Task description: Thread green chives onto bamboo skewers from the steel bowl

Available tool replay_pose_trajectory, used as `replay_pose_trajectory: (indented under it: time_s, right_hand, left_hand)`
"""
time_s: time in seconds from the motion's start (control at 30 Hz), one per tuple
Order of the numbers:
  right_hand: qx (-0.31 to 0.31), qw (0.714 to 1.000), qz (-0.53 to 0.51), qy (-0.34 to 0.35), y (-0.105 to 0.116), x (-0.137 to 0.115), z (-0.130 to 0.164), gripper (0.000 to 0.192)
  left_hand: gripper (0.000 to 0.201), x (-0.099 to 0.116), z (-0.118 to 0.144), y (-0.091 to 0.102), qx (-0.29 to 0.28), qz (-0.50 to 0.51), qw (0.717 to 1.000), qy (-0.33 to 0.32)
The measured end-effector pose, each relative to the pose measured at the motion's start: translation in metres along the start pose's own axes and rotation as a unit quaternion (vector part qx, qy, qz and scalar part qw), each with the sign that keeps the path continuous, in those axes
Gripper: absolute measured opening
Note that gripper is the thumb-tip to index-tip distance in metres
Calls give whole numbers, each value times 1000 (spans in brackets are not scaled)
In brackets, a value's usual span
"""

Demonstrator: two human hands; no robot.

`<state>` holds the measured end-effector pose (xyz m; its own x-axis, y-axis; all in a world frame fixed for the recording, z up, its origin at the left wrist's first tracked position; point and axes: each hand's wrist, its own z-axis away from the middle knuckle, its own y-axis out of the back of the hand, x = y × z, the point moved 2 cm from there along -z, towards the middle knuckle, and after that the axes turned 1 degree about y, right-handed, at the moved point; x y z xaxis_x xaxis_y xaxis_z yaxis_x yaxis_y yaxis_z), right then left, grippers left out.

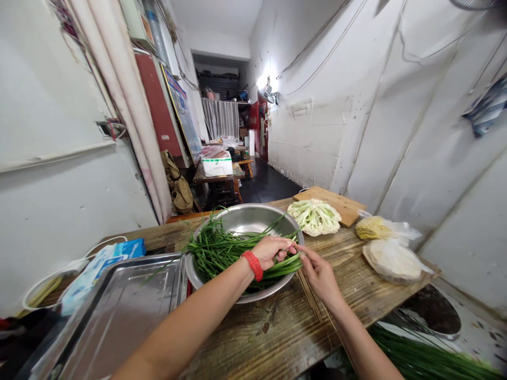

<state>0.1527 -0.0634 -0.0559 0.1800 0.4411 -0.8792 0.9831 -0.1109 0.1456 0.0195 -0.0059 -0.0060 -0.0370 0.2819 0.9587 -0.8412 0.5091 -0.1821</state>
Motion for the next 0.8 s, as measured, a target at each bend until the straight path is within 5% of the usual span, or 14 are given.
replay_pose_trajectory:
  time_s: [0.57, 0.8]
  right_hand:
    - [0, 1000, 1, -18, 2, -1, 2, 35]
    - [-6, 999, 11, -45, 3, -2, 5, 37]
  left_hand:
    - [32, 1, 3, -4, -7, -34, 999, -22]
    - [25, 0, 4, -4, -43, -119, 992, 3]
